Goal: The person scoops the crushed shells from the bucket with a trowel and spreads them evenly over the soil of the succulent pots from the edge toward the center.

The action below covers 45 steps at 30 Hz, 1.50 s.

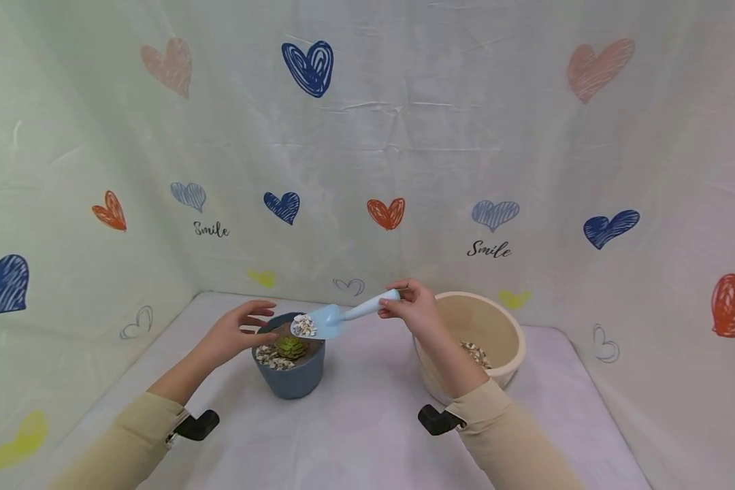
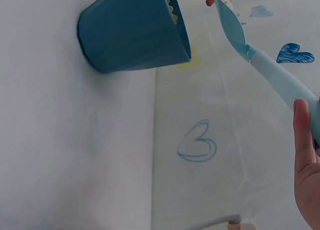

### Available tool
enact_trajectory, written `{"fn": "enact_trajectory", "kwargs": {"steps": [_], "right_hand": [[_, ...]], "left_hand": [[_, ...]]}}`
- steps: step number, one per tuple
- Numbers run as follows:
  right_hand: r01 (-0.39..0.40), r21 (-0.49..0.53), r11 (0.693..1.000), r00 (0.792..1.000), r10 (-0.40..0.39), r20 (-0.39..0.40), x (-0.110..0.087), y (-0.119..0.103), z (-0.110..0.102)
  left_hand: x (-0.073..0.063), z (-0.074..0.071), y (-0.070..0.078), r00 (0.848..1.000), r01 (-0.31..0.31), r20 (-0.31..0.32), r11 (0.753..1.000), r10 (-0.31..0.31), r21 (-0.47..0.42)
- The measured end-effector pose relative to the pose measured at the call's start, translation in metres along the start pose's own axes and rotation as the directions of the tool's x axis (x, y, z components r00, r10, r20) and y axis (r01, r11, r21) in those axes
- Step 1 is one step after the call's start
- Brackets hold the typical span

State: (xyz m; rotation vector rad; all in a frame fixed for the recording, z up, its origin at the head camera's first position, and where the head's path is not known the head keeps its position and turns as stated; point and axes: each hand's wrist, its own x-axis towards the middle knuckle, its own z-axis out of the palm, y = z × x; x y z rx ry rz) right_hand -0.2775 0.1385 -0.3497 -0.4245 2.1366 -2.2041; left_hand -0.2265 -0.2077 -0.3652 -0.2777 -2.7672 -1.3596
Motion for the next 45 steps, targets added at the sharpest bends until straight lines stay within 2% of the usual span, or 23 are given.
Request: {"fn": "enact_trajectory", "kwargs": {"steps": [4,10,14,18,23,27,33,36,40,45], "right_hand": [[-0.015,-0.007,1.000,1.000,0.015,0.005,0.005,0.004,0.019],[-0.005,0.003,1.000,1.000,0.005,0.016,0.011,0.008,0.045],[0.006,-0.021,1.000,1.000,-0.006,0.013,0.016,0.011,0.058],[0.011,-0.046,0.999,1.000,-0.011,0.009,0.021,0.014,0.067],[0.011,-0.087,0.996,1.000,-0.010,0.017,0.024,0.014,0.073],[0.021,-0.111,0.994,1.000,-0.019,0.023,0.027,0.013,0.077],[0.016,-0.133,0.991,1.000,-0.013,0.025,0.029,0.011,0.081],[0.005,-0.136,0.991,1.000,-0.001,0.027,0.029,0.011,0.083],[0.003,-0.148,0.989,0.999,0.002,0.038,0.030,0.009,0.086],[0.016,-0.161,0.987,0.999,-0.009,0.043,0.032,0.009,0.086]], "left_hand": [[0.000,-0.008,-0.014,1.000,0.013,-0.004,1.000,-0.013,-0.006],[0.001,-0.017,-0.032,1.000,-0.003,0.020,0.999,0.004,-0.033],[0.002,-0.021,-0.044,0.998,-0.004,0.070,0.999,0.007,-0.049],[0.007,-0.021,-0.058,0.987,-0.007,0.160,0.998,0.018,-0.069],[0.012,-0.017,-0.074,0.950,0.015,0.310,0.990,0.030,-0.143],[0.017,-0.014,-0.082,0.915,0.030,0.400,0.983,0.046,-0.182],[0.033,-0.012,-0.090,0.846,0.003,0.518,0.970,0.127,-0.242],[0.040,-0.011,-0.092,0.819,0.008,0.555,0.963,0.148,-0.268],[0.046,-0.010,-0.096,0.801,0.005,0.573,0.956,0.171,-0.292],[0.049,-0.008,-0.097,0.798,0.017,0.573,0.944,0.186,-0.330]]}}
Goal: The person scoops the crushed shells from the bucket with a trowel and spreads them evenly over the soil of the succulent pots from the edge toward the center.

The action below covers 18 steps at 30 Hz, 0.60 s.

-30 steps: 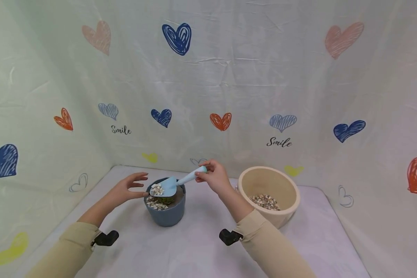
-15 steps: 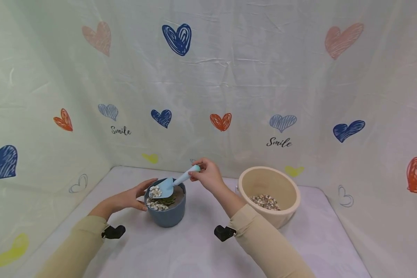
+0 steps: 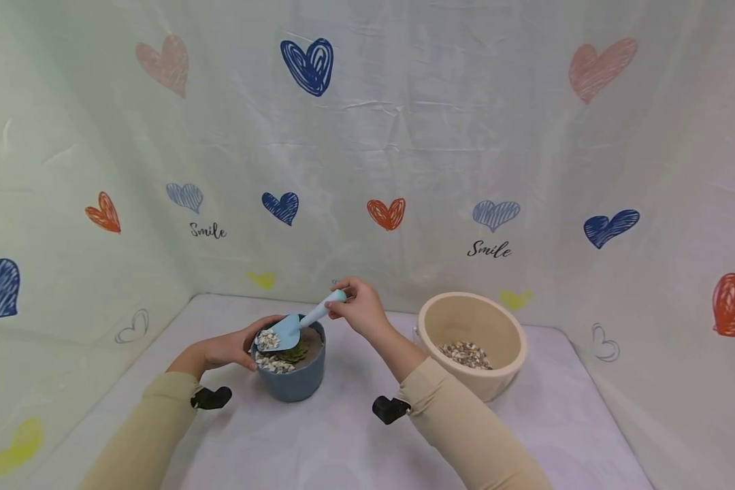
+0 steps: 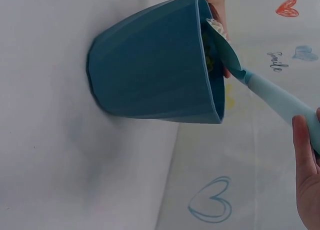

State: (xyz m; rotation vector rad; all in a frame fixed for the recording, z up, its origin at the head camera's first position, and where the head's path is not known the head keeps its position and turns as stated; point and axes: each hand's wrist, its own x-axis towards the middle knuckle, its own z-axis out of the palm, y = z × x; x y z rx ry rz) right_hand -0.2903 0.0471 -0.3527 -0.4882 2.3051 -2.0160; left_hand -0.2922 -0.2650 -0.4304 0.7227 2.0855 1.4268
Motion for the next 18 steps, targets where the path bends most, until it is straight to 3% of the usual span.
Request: {"fn": "enact_trajectory", "kwargs": {"steps": [4,18], "right_hand": [[0.013,-0.010,1.000,1.000,-0.013,0.003,0.001,0.001,0.001],[0.046,-0.051,0.998,0.999,-0.045,0.010,0.000,-0.007,0.004]], "left_hand": [[-0.002,0.003,-0.001,0.999,0.024,-0.023,0.999,-0.025,-0.038],[-0.008,0.019,0.002,0.991,0.066,-0.114,0.997,-0.069,-0.036]]}}
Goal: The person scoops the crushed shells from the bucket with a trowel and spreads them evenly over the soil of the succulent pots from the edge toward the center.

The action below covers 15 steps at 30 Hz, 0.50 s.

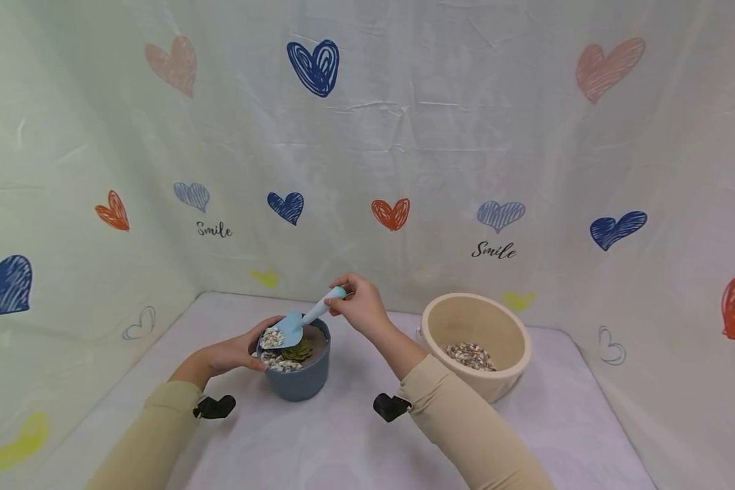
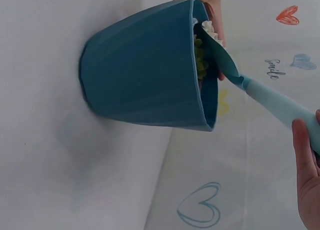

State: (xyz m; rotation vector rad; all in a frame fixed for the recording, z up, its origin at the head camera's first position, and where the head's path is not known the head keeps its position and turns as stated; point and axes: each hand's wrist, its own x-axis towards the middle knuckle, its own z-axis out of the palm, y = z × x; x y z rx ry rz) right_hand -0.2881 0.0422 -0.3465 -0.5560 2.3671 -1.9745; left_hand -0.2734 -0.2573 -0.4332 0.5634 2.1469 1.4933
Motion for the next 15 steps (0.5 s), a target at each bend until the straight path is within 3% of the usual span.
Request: {"fn": "enact_trajectory", "kwargs": {"steps": [7,15], "right_hand": [[0.015,-0.022,1.000,1.000,-0.015,0.011,-0.001,-0.006,-0.001],[0.027,-0.051,0.998,0.999,-0.025,0.036,-0.004,-0.008,-0.003]], "left_hand": [[-0.003,0.010,0.002,0.998,0.009,-0.064,1.000,-0.011,-0.023],[-0.007,0.018,0.000,0.996,-0.007,-0.093,1.000,0.005,-0.020]]}}
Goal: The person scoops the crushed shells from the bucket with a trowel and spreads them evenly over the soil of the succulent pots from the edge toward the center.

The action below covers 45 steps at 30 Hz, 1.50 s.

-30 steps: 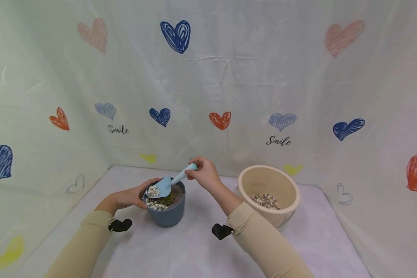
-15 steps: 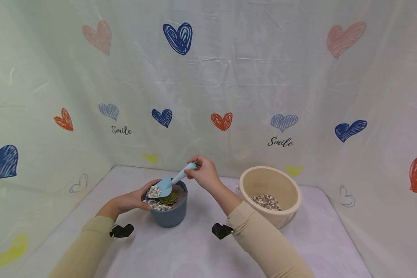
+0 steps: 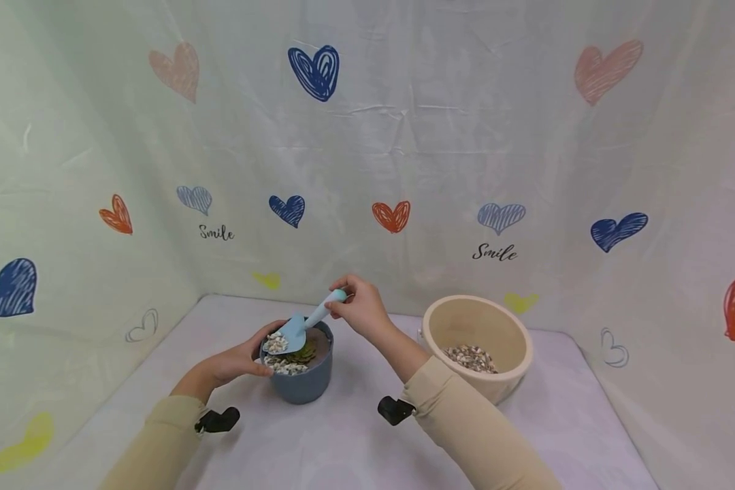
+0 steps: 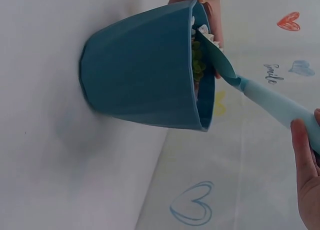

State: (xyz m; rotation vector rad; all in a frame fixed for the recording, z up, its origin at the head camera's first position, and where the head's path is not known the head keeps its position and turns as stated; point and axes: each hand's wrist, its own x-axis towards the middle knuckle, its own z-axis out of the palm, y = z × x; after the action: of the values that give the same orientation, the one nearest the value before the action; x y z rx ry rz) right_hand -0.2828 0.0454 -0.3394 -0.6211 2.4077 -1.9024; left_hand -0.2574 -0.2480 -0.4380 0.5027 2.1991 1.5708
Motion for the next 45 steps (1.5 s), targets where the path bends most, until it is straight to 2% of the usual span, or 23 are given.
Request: {"fn": "enact_trajectory", "kwargs": {"steps": [5,12,16,22,30,37,45], "right_hand": [[0.022,-0.017,1.000,1.000,-0.022,0.019,-0.003,-0.001,-0.001],[0.047,-0.050,0.998,0.999,-0.046,0.022,-0.004,-0.005,-0.002],[0.053,-0.070,0.996,0.998,-0.052,0.024,-0.005,-0.006,-0.002],[0.065,-0.108,0.992,0.997,-0.061,0.039,-0.011,-0.008,0.000],[0.100,-0.163,0.982,0.995,-0.096,0.031,-0.011,-0.016,-0.003],[0.118,-0.168,0.979,0.993,-0.112,0.044,-0.012,-0.017,-0.006],[0.161,-0.179,0.970,0.987,-0.154,0.052,-0.014,-0.019,-0.006]], "left_hand": [[-0.004,0.004,0.002,0.999,0.034,-0.038,0.999,-0.035,-0.003],[-0.005,0.012,0.008,0.996,0.031,-0.080,0.999,-0.032,-0.009],[-0.006,0.019,0.007,0.990,0.053,-0.127,0.999,-0.053,0.000],[-0.009,0.030,0.003,0.967,0.122,-0.223,0.992,-0.121,-0.010],[-0.007,0.038,0.008,0.940,0.161,-0.304,0.987,-0.151,0.006],[-0.010,0.046,0.014,0.921,0.184,-0.347,0.983,-0.177,-0.011],[-0.011,0.054,0.021,0.910,0.185,-0.374,0.983,-0.178,-0.017]]}}
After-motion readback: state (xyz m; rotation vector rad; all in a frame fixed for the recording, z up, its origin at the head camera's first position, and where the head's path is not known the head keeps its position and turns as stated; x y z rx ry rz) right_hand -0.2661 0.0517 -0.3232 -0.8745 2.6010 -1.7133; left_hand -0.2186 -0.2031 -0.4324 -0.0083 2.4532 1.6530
